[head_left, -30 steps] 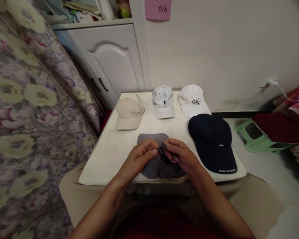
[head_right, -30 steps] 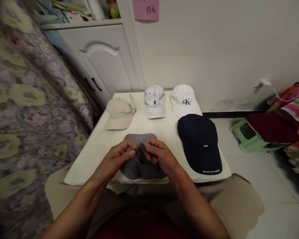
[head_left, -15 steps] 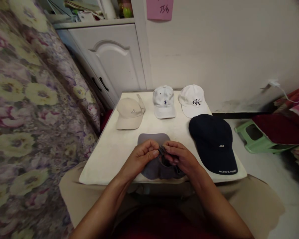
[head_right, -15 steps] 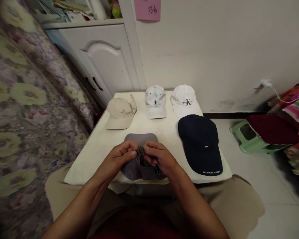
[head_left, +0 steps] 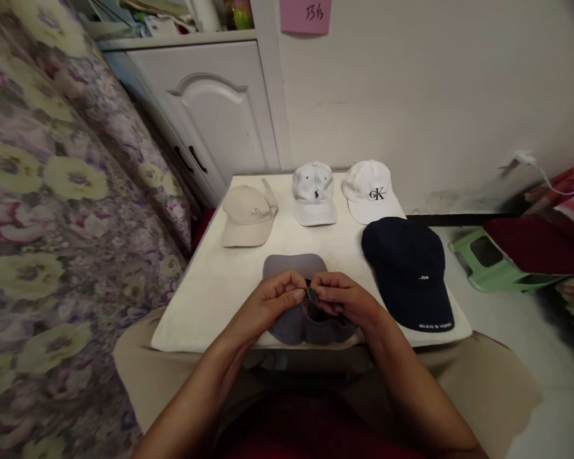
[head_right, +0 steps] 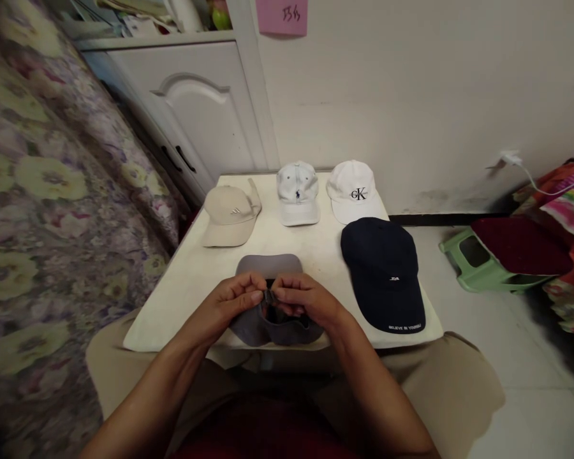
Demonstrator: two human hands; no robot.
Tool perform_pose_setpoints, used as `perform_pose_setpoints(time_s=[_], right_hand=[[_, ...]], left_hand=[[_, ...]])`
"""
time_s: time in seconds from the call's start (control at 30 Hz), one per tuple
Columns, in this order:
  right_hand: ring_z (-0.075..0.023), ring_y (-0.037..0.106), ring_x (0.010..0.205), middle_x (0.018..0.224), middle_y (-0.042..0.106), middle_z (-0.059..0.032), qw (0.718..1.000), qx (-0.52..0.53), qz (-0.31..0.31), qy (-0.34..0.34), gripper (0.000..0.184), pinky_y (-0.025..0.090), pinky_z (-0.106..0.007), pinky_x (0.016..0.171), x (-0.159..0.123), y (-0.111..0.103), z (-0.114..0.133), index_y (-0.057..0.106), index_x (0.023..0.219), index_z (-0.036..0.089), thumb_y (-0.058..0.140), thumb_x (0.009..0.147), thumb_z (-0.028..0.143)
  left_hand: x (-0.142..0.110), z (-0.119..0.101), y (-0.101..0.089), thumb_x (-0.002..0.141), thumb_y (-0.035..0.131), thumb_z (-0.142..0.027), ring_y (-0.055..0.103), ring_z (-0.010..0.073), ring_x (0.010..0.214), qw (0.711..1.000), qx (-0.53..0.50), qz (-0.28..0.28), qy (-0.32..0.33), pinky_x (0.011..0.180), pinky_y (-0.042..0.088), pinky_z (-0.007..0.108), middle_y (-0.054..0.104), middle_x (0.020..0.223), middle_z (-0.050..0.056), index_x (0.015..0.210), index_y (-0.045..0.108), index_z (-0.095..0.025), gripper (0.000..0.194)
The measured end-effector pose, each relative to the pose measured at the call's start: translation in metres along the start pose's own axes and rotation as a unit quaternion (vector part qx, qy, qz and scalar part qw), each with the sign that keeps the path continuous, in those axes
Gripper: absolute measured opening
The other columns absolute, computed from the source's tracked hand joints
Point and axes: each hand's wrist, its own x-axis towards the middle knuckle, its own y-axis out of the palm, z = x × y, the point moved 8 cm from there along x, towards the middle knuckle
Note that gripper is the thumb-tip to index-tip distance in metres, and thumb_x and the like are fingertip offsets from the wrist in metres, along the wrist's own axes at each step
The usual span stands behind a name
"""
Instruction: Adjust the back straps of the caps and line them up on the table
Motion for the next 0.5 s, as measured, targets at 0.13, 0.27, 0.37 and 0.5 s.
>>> perform_pose_setpoints(time_s=[0.13,0.27,0.37,0.5], right_hand=[[-0.0073,0.037,0.05,0.059,0.05,0.0051,0.996,-0.087,0.005,-0.028,0.031,0.024,-0.022,0.048,-0.004,-0.001,0.006,0.056,0.077,0.018,0.061,0.091,0.044],[-0.0075,0.041,0.053,0.068,0.055,0.0035,0.996,-0.078,0.013,-0.034,0.023,0.029,-0.021,0.05,-0.007,-0.001,0.008,0.058,0.089,0.018,0.058,0.095,0.04],[-0.0075,0.045,0.056,0.075,0.056,0.0026,0.997,-0.049,0.002,-0.054,0.02,0.035,-0.021,0.053,-0.008,-0.003,0.012,0.057,0.094,0.018,0.063,0.092,0.037],[-0.0078,0.049,0.058,0.075,0.054,0.0037,0.995,-0.052,-0.027,-0.076,0.018,0.041,-0.021,0.055,-0.008,-0.006,0.017,0.057,0.093,0.018,0.069,0.088,0.031]], left_hand=[[0.0,0.001,0.002,0.084,0.069,-0.033,0.057,0.012,0.071,1.0,0.015,0.01,-0.021,0.066,0.04,0.024,0.063,0.077,-0.001,0.084,0.06,-0.016,0.019],[0.0,-0.002,-0.001,0.082,0.07,-0.034,0.054,0.0109,0.067,0.999,0.027,-0.003,-0.026,0.062,0.037,0.022,0.062,0.074,-0.002,0.081,0.059,-0.016,0.021],[0.0,-0.001,-0.004,0.082,0.07,-0.035,0.053,0.0108,0.065,0.999,0.029,-0.014,-0.036,0.059,0.036,0.022,0.062,0.073,-0.002,0.081,0.058,-0.016,0.023],[0.001,0.002,-0.005,0.082,0.07,-0.036,0.053,0.0109,0.064,0.999,0.022,-0.012,-0.043,0.059,0.036,0.022,0.062,0.072,-0.002,0.082,0.058,-0.016,0.024]])
